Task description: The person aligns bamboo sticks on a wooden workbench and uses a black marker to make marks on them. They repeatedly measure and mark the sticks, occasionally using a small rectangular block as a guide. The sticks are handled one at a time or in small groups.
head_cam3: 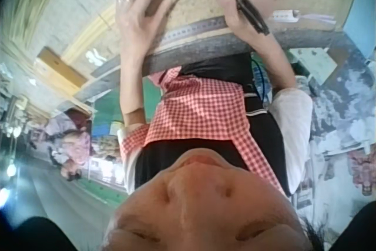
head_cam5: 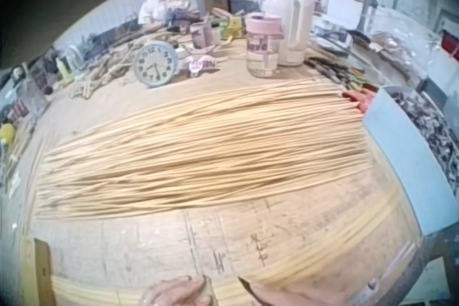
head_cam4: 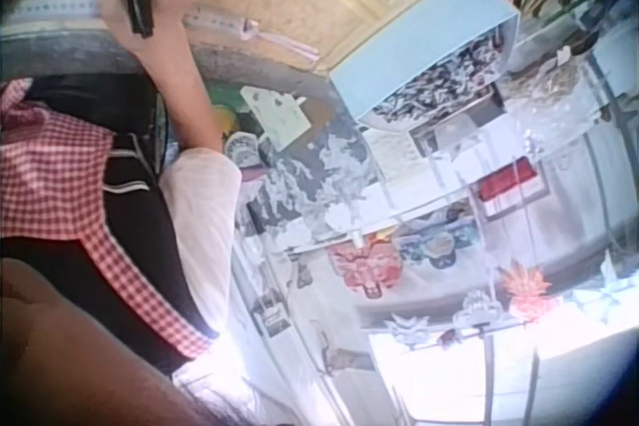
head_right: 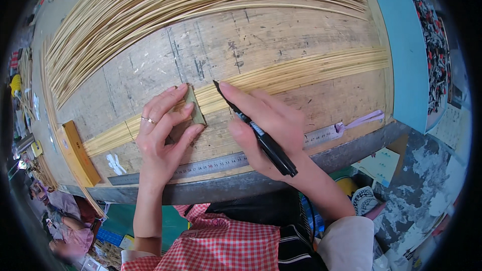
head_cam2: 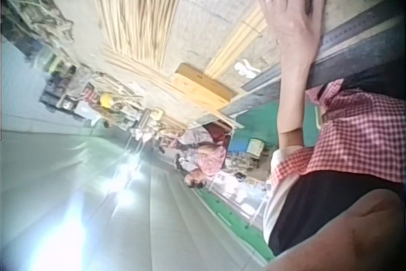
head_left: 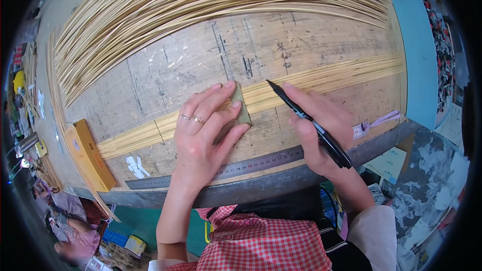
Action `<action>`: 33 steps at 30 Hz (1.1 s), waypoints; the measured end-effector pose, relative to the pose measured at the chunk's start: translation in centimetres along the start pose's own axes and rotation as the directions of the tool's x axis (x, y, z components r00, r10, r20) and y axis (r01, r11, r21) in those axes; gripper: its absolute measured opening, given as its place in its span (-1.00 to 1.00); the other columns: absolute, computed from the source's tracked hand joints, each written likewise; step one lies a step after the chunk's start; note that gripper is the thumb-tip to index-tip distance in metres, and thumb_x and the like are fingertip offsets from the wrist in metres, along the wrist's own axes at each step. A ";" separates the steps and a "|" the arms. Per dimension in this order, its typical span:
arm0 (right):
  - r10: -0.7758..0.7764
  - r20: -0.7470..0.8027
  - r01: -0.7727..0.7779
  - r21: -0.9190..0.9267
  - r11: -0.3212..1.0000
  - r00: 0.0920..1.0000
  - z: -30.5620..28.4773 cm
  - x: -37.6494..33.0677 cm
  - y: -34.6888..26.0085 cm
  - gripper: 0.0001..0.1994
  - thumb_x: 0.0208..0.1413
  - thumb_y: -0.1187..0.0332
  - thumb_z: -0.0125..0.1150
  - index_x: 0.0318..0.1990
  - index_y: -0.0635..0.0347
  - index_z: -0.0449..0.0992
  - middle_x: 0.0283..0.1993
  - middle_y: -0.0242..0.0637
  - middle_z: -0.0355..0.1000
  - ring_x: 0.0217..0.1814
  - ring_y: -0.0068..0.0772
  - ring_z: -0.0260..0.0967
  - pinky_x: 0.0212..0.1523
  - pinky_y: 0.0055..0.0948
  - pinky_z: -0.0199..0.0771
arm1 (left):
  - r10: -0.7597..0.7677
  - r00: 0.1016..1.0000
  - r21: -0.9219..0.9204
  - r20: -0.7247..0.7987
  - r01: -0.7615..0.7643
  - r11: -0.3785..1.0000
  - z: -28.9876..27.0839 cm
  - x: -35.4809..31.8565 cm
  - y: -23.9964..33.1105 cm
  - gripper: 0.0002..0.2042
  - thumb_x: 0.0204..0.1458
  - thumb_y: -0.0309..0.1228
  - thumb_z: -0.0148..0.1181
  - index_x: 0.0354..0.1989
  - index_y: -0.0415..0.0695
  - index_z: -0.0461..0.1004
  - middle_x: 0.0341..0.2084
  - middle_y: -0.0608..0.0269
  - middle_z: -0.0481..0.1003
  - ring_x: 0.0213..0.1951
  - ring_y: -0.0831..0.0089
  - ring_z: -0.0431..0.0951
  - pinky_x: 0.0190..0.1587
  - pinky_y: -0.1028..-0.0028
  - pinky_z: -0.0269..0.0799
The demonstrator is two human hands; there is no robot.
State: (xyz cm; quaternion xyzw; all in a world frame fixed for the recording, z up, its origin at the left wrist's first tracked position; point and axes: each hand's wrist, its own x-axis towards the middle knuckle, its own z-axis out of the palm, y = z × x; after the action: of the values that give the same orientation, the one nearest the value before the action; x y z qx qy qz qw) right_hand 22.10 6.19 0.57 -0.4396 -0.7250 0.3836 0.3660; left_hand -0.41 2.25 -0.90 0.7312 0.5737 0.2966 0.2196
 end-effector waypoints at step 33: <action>-0.075 0.098 0.081 -0.062 0.995 0.992 2.4 0.8 -0.2 -0.64 0.02 0.62 0.31 0.03 0.34 0.60 -0.35 -0.09 0.53 -0.41 -0.19 0.53 -0.36 -0.37 0.49 | 0.045 0.998 -0.017 -0.036 -0.046 0.999 0.3 -0.1 -0.5 -0.61 -0.21 -0.47 0.53 -0.13 -0.18 0.60 0.14 0.14 0.53 0.17 0.10 0.51 0.18 0.19 0.43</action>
State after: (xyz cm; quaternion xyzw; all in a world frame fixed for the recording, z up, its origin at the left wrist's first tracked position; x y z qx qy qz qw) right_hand 19.69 6.31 -0.10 -0.4040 -0.7706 0.3656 0.3307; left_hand -0.59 2.29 -1.42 0.7368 0.5581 0.3194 0.2091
